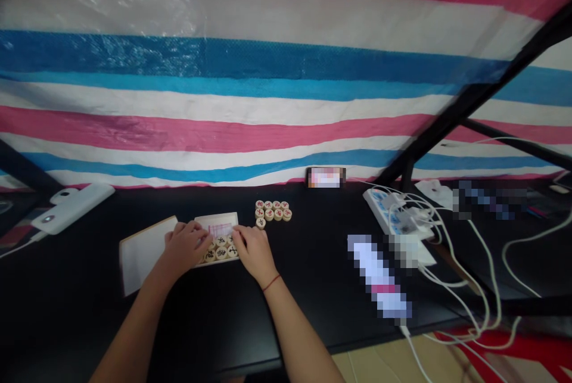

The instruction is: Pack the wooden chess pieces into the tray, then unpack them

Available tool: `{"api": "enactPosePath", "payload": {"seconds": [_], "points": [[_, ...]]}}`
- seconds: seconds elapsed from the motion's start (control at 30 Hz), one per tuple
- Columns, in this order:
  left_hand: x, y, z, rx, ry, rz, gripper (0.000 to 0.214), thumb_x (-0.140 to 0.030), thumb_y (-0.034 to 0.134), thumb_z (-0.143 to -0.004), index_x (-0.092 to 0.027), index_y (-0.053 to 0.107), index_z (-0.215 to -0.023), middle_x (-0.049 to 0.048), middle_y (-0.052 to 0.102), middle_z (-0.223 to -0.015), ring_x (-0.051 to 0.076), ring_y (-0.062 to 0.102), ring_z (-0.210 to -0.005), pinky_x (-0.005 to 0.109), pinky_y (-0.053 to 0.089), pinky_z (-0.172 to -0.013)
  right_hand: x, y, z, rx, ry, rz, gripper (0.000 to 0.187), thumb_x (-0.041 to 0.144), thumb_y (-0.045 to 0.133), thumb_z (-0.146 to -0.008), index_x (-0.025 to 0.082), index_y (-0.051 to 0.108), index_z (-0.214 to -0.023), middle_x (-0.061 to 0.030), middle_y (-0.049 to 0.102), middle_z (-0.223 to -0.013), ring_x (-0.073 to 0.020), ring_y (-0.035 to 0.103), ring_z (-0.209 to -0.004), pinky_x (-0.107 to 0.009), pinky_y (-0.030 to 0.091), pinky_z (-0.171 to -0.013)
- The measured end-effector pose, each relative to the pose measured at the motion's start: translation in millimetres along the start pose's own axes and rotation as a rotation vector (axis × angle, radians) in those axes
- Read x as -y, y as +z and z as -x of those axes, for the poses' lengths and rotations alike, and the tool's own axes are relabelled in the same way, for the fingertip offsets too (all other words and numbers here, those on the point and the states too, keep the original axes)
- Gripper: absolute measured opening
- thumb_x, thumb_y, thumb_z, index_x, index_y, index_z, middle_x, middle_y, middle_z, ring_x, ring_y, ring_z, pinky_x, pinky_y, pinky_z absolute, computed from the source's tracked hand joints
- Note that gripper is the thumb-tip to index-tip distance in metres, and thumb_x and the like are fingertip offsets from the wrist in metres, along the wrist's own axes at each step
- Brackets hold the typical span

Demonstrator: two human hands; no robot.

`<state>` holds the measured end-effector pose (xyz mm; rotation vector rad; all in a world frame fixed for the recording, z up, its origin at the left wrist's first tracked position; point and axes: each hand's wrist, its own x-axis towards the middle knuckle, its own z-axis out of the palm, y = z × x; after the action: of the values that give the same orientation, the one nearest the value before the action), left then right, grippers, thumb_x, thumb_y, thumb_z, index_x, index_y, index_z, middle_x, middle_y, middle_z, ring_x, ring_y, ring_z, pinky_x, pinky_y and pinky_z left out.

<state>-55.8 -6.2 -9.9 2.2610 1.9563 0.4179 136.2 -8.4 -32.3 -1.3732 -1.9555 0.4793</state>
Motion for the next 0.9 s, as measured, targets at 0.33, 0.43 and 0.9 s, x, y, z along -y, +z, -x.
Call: {"api": "enactPosePath", "payload": {"seconds": [0.33, 0.43, 0.9], "points": [[-5.7, -13.2, -2.8, 0.123, -0.011, 0.133, 0.016, -0.032, 0.053, -0.081, -0.023, 0.066, -0.076, 0.0043, 0.07, -0.081, 0.028, 0.054, -0.097, 0.045, 0.032, -0.086, 1.6, 1.1, 1.1, -0.006, 0.016, 0.024, 0.028, 0.032, 0.042, -0.098, 0.021, 0.067, -0.105, -0.0047, 0.071, -0.091, -0.0197, 0.062, -0.087, -0.031, 0.041, -0.081], [-5.5, -13.2, -5.4, 0.056, -0.025, 0.174, 0.014, -0.032, 0.054, -0.081, -0.024, 0.065, -0.08, 0.0037, 0.07, -0.085, 0.028, 0.056, -0.096, 0.047, 0.033, -0.088, 2.6, -2.0, 2.0, -0.054, -0.004, 0.001, 0.028, 0.03, 0.042, -0.098, 0.02, 0.063, -0.113, -0.0053, 0.069, -0.089, -0.0204, 0.06, -0.087, -0.033, 0.042, -0.082], [-28.0, -5.6, -3.0, 0.004, -0.004, 0.834, 0.027, -0.044, 0.054, -0.084, -0.022, 0.063, -0.097, 0.0027, 0.068, -0.095, 0.018, 0.063, -0.082, 0.032, 0.05, -0.078, 8.4, -7.9, 5.1, -0.327, -0.157, -0.078, 0.025, 0.026, 0.057, -0.088, 0.023, 0.063, -0.113, -0.0082, 0.066, -0.103, -0.0227, 0.058, -0.101, -0.039, 0.046, -0.091]]}}
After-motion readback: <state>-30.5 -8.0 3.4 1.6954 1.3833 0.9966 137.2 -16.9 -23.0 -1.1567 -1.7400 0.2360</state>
